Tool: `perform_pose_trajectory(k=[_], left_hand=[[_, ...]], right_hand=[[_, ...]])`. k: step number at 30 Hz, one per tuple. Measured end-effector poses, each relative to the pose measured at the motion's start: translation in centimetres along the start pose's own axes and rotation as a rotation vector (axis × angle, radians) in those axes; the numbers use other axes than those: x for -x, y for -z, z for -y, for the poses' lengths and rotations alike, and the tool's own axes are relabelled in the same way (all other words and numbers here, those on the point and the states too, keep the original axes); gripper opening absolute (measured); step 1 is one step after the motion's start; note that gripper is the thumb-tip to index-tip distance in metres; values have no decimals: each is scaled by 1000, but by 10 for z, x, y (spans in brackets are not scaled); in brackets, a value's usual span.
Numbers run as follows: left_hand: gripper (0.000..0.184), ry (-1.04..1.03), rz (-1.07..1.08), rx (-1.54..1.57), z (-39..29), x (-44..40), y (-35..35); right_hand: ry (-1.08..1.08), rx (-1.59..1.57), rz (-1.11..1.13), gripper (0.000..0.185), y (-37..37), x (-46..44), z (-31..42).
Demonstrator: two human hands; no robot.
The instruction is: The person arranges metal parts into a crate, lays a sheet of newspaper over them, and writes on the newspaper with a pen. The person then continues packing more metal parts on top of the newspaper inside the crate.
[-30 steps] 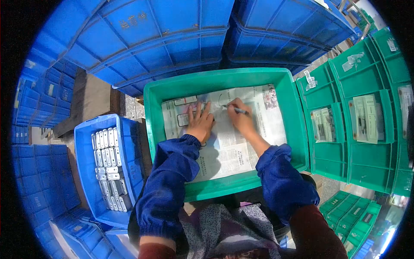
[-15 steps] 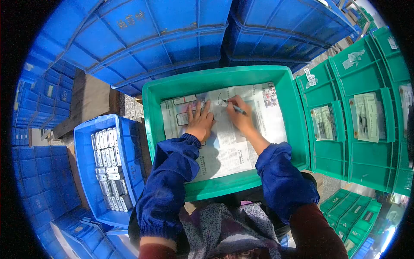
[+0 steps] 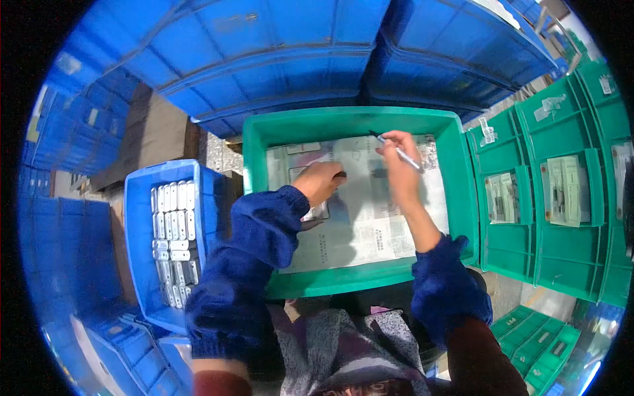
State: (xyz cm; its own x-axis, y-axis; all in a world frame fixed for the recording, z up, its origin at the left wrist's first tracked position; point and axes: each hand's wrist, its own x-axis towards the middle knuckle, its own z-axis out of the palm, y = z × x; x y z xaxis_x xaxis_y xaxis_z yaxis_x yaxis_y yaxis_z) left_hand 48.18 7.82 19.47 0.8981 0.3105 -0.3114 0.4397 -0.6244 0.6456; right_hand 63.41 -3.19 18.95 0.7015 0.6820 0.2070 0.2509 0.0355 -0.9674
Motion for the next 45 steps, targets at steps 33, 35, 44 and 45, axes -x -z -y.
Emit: perform_pose_trajectory(k=[33, 35, 44, 45], left_hand=[[21, 15, -816, 509, -43, 354, 10], [12, 33, -837, 600, 0, 343, 11], [38, 745, -1297, 819, 307, 281, -54], [45, 821, -1460, 631, 307, 275, -58]], right_hand=[[-229, -288, 792, 12, -134, 205, 201], [-257, -195, 920, 27, -141, 200, 177], [341, 833, 719, 42, -39, 180, 81], [220, 810, 675, 38, -34, 182, 69]])
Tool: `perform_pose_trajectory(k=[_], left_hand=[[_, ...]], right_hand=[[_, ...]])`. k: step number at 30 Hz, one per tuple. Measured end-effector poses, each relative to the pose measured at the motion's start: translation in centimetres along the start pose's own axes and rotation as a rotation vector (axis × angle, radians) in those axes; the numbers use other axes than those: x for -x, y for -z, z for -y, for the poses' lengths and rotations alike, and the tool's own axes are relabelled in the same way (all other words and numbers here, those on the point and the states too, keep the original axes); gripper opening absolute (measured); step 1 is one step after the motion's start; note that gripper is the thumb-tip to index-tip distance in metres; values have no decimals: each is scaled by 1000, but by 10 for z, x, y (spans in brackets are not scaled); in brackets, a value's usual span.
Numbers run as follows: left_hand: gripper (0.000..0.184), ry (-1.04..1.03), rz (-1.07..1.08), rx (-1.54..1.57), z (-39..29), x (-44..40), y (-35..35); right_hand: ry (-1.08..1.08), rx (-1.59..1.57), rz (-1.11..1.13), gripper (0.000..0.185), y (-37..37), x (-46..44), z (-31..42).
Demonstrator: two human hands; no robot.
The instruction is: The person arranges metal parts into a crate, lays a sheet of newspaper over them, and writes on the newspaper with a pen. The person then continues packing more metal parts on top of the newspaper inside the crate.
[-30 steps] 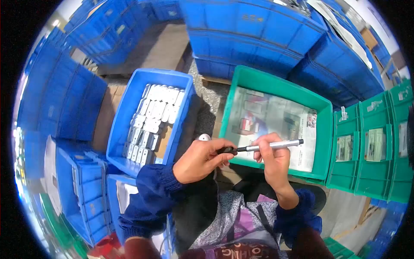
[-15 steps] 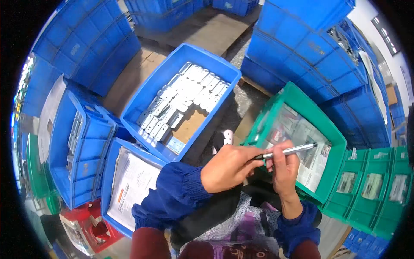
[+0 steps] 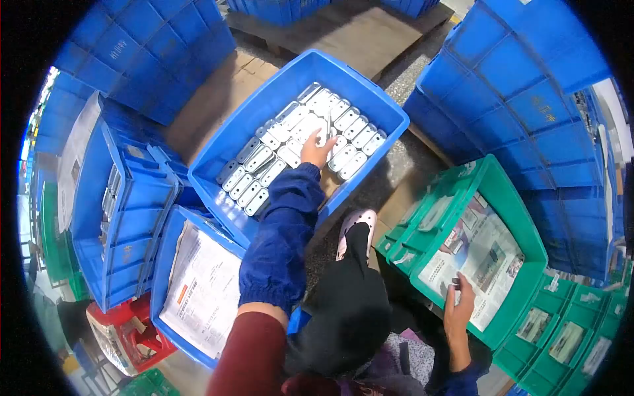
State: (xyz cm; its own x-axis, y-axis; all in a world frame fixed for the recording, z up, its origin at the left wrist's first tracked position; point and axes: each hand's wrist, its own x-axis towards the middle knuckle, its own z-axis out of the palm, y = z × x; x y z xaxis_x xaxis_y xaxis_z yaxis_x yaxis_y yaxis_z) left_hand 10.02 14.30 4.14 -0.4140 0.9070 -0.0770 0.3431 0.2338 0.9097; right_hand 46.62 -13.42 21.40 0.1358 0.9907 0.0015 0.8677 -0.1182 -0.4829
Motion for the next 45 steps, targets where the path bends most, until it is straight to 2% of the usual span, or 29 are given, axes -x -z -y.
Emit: perform_pose_trajectory(k=[1, 3, 4, 5, 6, 8, 12, 13, 15, 19, 21, 22, 25, 28, 31, 34, 36, 38, 39, 41, 45], left_hand=[[51, -88, -200, -84, 2, 3, -5], [51, 264, -257, -26, 56, -3, -13], [50, 461, -284, -37, 86, -3, -12], [45, 760, -379, 295, 137, -5, -18], [43, 947, -483, 492, 141, 5, -10], [41, 1086, -659, 729, 129, 32, 11], [36, 1094, -772, 929, 121, 59, 36], [36, 1076, -773, 1071, 120, 60, 39], [40, 1089, -738, 1098, 116, 62, 42], [39, 988, -919, 1030, 141, 59, 53], [38, 499, -935, 1138, 165, 63, 65], [39, 801, -1019, 1171, 149, 71, 79], [43, 880, -892, 1318, 142, 79, 109], [45, 930, -913, 1333, 143, 77, 111], [47, 946, -941, 1372, 142, 82, 104], [49, 942, -844, 1433, 148, 88, 107], [51, 942, -863, 1381, 145, 88, 108], [47, 1016, -879, 1397, 151, 88, 107], [49, 980, -846, 1420, 155, 88, 107], [49, 1064, -783, 1393, 173, 85, 112], [44, 894, -655, 1326, 182, 84, 111]], right_hand=[[-29, -52, -101, 31, -3, -3, 8], [139, 137, -112, 24, -8, -1, 1], [189, 131, -98, 20, -7, -2, 3], [156, 109, -122, 19, -8, -2, 4], [121, 89, -145, 18, -9, -1, 4], [89, 63, -129, 17, -11, 1, 0], [126, 130, -165, 17, -12, 3, -1], [69, 100, -157, 17, -12, 4, 0], [4, 50, -143, 18, -12, 3, 5], [-12, 93, -123, 18, -13, 4, 1], [-28, 80, -114, 18, -12, 3, 2], [-29, 82, -112, 18, -12, 3, 3], [-40, 63, -109, 19, -12, 2, 6], [-35, 58, -134, 19, -13, 4, 2], [-58, 41, -94, 18, -12, 4, -1], [-13, 67, -95, 17, -12, 4, -3], [-63, 50, -72, 17, -12, 5, -3], [-10, 67, -92, 17, -12, 4, -2], [-7, 54, -99, 17, -12, 3, -2], [2, 44, -112, 16, -12, 3, 0], [-9, 50, -100, 16, -12, 2, 0]])
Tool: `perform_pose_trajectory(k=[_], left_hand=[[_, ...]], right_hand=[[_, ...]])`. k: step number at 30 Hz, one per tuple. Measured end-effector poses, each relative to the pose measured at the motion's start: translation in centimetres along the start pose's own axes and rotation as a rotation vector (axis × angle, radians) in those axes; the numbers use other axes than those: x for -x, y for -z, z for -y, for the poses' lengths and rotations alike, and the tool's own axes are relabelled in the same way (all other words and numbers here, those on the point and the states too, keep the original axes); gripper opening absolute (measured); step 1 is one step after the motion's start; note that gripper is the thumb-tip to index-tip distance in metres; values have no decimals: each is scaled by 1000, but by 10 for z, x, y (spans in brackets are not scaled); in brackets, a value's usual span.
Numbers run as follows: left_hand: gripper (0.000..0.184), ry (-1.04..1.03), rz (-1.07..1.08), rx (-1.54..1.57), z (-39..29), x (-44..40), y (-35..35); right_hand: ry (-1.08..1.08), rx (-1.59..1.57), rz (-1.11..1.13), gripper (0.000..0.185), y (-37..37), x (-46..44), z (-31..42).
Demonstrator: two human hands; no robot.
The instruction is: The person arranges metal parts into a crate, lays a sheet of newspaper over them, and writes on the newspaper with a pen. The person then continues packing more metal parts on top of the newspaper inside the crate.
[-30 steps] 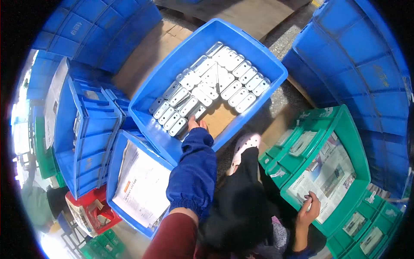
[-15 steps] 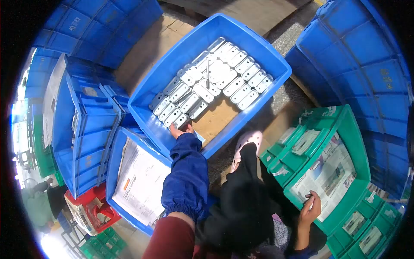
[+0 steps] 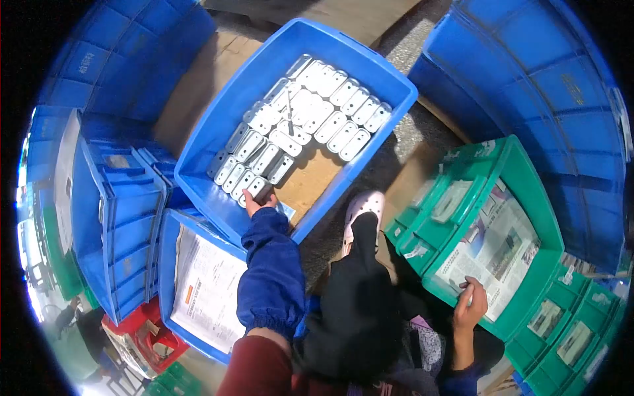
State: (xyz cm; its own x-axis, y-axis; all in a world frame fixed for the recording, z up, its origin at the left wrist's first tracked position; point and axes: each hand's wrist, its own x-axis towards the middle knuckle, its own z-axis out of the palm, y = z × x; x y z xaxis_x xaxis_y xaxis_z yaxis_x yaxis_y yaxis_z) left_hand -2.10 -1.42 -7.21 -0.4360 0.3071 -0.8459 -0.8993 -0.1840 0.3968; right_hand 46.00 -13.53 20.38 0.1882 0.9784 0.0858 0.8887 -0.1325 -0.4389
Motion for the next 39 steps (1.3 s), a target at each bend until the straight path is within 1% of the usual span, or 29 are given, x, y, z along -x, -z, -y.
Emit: perform_pose_trajectory(k=[2, 3, 6, 9, 10, 12, 13, 14, 15, 16, 18, 19, 21, 22, 23, 24, 25, 26, 27, 28, 29, 31, 32, 33, 34, 36, 37, 38, 39], left_hand=[[42, 35, 33, -76, -5, 3, 3], [41, -23, -38, -44, -1, 4, 2], [42, -113, -12, 23, 3, 6, 0], [48, -78, 28, 25, -2, 11, 2], [48, -128, 12, -25, -2, 27, -5], [47, -89, 106, -14, -12, 51, -9], [47, -96, 239, -117, -17, 65, -5], [46, -134, 266, -129, -20, 89, -11], [45, -168, 294, -144, -21, 118, -18], [42, -150, 444, -146, -25, 149, -24], [42, -106, 677, -156, -29, 209, -44], [42, -90, 781, -179, -31, 240, -54], [44, -72, 856, -235, -29, 304, -81], [44, 3, 969, -277, -28, 327, -91], [44, 15, 1009, -347, -27, 352, -98], [43, 28, 1052, -421, -24, 377, -105], [42, 75, 1062, -486, -20, 401, -111], [42, 34, 1206, -579, -15, 429, -113], [42, -20, 1350, -660, -9, 457, -116], [41, 27, 1344, -738, -2, 470, -119], [36, 41, 1328, -784, 12, 473, -119], [32, 100, 1296, -879, 32, 490, -115], [45, 194, 1351, -957, 46, 489, -114], [55, 288, 1218, -904, 64, 494, -112], [61, 372, 1180, -827, 75, 513, -111], [60, 418, 1206, -784, 101, 519, -109], [64, 531, 1347, -735, 110, 512, -109], [70, 602, 1242, -745, 117, 528, -107], [76, 693, 1222, -774, 122, 534, -109]], right_hand=[[19, 10, -11, 15, 0, -1, 2], [46, 24, -19, 16, 0, -2, 2], [50, 5, -29, 14, 0, -2, 2], [38, -26, -15, 13, 3, -3, 4], [38, -40, -18, 13, 3, -2, 4], [-39, -126, -64, 15, 5, -3, 10], [-80, -174, -81, 16, 8, -8, 20], [-96, -258, -90, 20, 12, -13, 31], [-18, -277, -74, 23, 17, -18, 43], [55, -291, -63, 27, 23, -25, 56], [339, -236, -53, 31, 40, -47, 101], [452, -267, -10, 38, 48, -56, 126], [672, -307, 1, 54, 57, -66, 172], [685, -243, 64, 61, 64, -65, 195], [689, -279, 14, 66, 71, -62, 217], [735, -86, -83, 61, 72, -59, 230], [716, 127, -150, 53, 86, -54, 243], [659, 153, -266, 45, 84, -50, 248], [575, 190, -274, 42, 95, -46, 248], [498, 222, -278, 40, 106, -42, 246], [467, 160, -321, 29, 108, -44, 236], [437, 115, -289, 20, 125, -40, 212], [429, 92, -255, 15, 132, -38, 198], [449, 116, -230, 17, 137, -38, 183], [471, 141, -203, 19, 140, -38, 168], [411, -60, -169, 30, 147, -39, 141], [374, -137, -140, 33, 153, -39, 129], [304, -201, -134, 36, 160, -39, 120], [317, -261, -164, 38, 166, -42, 108]])
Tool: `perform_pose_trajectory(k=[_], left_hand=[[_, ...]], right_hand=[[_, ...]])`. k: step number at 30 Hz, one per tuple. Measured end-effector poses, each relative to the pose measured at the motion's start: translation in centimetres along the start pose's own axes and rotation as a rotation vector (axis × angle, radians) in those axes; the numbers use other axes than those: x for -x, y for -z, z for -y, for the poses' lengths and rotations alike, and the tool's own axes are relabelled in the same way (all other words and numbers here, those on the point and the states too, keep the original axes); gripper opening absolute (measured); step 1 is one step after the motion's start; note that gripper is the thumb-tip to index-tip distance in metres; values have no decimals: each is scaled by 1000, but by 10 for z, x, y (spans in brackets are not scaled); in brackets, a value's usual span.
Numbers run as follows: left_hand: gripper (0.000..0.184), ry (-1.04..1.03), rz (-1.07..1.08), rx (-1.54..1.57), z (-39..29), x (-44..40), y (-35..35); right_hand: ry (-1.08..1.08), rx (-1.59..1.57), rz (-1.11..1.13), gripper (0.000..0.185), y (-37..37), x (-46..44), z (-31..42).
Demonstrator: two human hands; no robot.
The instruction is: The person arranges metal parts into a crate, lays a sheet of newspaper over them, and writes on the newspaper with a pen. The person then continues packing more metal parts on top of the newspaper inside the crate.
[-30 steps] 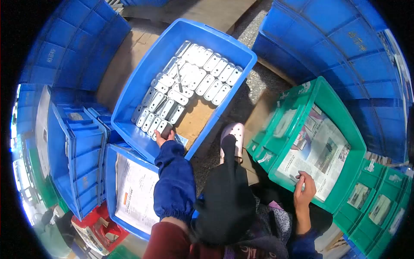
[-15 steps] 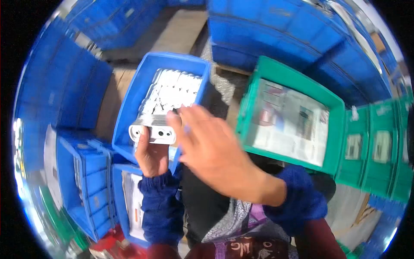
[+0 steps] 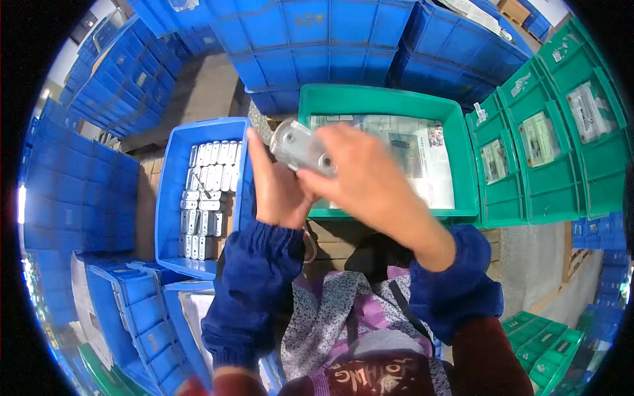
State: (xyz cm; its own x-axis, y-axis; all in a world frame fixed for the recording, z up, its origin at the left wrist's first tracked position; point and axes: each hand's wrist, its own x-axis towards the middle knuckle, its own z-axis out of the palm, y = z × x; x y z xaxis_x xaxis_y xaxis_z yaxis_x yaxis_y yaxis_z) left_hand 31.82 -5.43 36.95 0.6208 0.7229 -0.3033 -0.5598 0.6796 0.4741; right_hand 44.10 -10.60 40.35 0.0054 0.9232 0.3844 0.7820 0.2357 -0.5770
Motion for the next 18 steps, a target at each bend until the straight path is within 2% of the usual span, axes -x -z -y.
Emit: perform_pose_trajectory(k=[1, 4, 5, 7, 9, 10, 11, 12, 14, 15, 17, 18], left_hand=[[77, 70, 15, 15, 0, -7, -1], [62, 154, -43, 71, 3, -37, 17], [53, 136, -223, 117, 0, -40, 13], [46, -7, -242, 151, -13, -46, 36], [41, -123, -261, 212, -34, -44, 36], [41, -219, -339, 174, -40, -42, 28], [41, -314, -417, 137, -45, -40, 21], [54, -381, -386, 61, -46, -37, 23], [50, -344, -440, 128, -57, -37, 18], [47, -320, -481, 190, -62, -38, 18], [46, -221, -354, 228, -67, -40, 25], [46, -228, -414, 219, -66, -42, 21]], right_hand=[[12, -57, -37, 40, 8, -1, -9], [-266, -524, 16, 40, 29, 2, -38], [-288, -562, -22, 37, 34, 5, -49], [-520, -487, 50, 40, 30, 14, -79], [-491, -310, 185, 41, -5, 32, -126], [-456, -242, 245, 40, -29, 43, -148], [-563, -286, 395, 39, -45, 44, -152], [-544, -343, 452, 33, -68, 53, -164], [-306, -259, 525, 37, -116, 67, -187], [-289, -186, 601, 32, -131, 66, -190], [-130, -188, 547, 30, -153, 71, -194], [-53, -278, 401, 30, -163, 80, -199]])
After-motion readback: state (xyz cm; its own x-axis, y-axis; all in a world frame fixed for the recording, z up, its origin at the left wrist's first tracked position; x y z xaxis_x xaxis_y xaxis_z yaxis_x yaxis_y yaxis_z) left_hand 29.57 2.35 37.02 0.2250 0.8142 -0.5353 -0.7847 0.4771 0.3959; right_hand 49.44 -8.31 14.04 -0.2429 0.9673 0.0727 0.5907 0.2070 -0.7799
